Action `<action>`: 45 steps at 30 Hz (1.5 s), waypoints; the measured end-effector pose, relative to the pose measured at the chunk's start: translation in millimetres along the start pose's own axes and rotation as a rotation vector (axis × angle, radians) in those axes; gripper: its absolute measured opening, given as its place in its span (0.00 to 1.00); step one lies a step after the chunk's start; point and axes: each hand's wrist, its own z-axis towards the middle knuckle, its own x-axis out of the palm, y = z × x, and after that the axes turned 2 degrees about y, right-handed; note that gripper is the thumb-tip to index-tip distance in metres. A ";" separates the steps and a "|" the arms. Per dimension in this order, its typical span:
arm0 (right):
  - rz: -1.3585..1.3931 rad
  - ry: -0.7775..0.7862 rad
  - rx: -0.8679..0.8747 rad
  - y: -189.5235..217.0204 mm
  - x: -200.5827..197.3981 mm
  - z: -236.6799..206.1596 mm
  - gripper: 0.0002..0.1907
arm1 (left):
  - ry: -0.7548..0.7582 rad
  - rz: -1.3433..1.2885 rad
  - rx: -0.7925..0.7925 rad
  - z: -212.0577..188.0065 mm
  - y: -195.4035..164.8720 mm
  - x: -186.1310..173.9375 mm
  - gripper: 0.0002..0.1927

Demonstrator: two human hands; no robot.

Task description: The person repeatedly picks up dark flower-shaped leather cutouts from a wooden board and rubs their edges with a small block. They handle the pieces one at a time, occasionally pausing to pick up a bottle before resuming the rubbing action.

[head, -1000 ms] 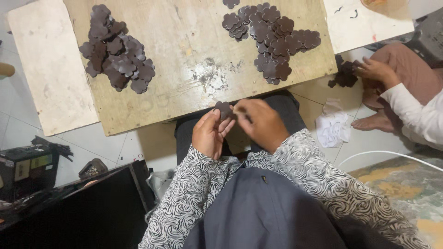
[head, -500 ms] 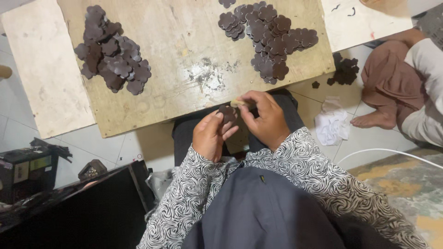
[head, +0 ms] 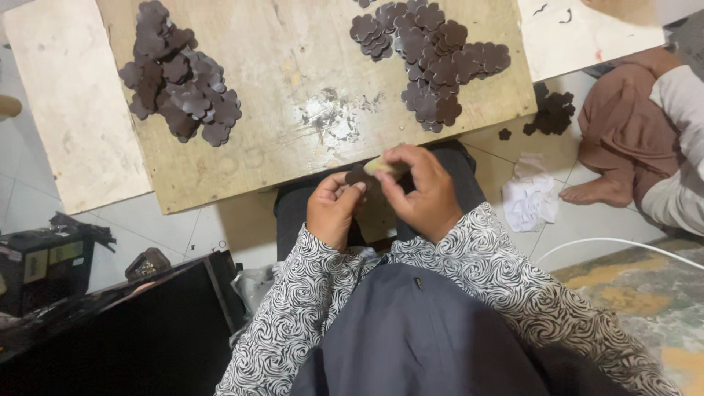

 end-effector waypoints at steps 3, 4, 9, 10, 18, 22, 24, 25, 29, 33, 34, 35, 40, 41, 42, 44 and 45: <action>0.031 0.133 0.019 2.0 1.8 -1.3 0.16 | 0.025 0.032 0.000 -1.9 -3.3 0.0 0.13; 0.032 0.197 0.039 1.8 2.8 -1.2 0.16 | 0.015 0.041 -0.007 -2.9 -5.4 1.3 0.13; 0.064 0.085 0.203 -3.0 5.6 2.2 0.16 | 0.002 0.086 -0.040 -5.7 -13.2 6.4 0.14; 0.059 0.045 0.216 -3.0 5.4 1.5 0.15 | 0.017 0.108 -0.035 -5.7 -13.0 6.6 0.14; 0.015 0.236 -0.019 -1.8 4.0 2.1 0.16 | 0.138 0.408 0.165 -6.9 -8.0 3.9 0.09; -0.089 0.163 0.123 -5.1 -2.9 8.7 0.14 | 0.121 0.303 0.087 -5.1 -8.7 4.2 0.12; -0.023 0.102 0.180 -2.6 -5.3 6.9 0.13 | 0.109 0.253 0.043 -3.9 -8.3 4.8 0.12; 0.008 0.071 0.207 -1.1 -6.3 5.7 0.13 | 0.123 0.281 0.066 -2.9 -8.2 5.2 0.11; -0.022 0.206 -0.025 2.4 -1.2 5.3 0.13 | 0.150 0.417 0.182 -5.3 -10.5 6.9 0.10; -0.062 0.115 0.150 -1.8 0.1 9.3 0.13 | 0.143 0.316 0.105 -8.4 -17.1 8.6 0.13; -0.050 0.072 0.244 -2.7 -0.7 9.1 0.13 | 0.122 0.220 0.021 -9.4 -17.5 9.0 0.13; -0.024 0.037 0.227 -3.1 -1.9 8.0 0.13 | 0.100 0.121 -0.066 -9.4 -17.2 9.3 0.13; -0.069 0.077 -0.072 1.1 -2.2 -0.1 0.14 | 0.157 -0.121 -0.149 -3.4 -9.9 5.1 0.12; -0.089 0.100 -0.034 1.3 -1.4 0.3 0.15 | 0.172 -0.207 -0.151 -2.8 -8.7 3.4 0.12; -0.108 0.125 0.003 0.8 -0.5 1.9 0.15 | 0.185 -0.293 -0.152 -2.3 -8.4 1.4 0.11; -0.092 0.099 0.100 0.1 0.2 5.1 0.17 | 0.067 -0.282 -0.233 -2.5 -9.3 -2.2 0.12; -0.056 0.047 0.158 0.0 0.1 6.2 0.17 | 0.005 -0.276 -0.271 -2.7 -10.3 -3.8 0.12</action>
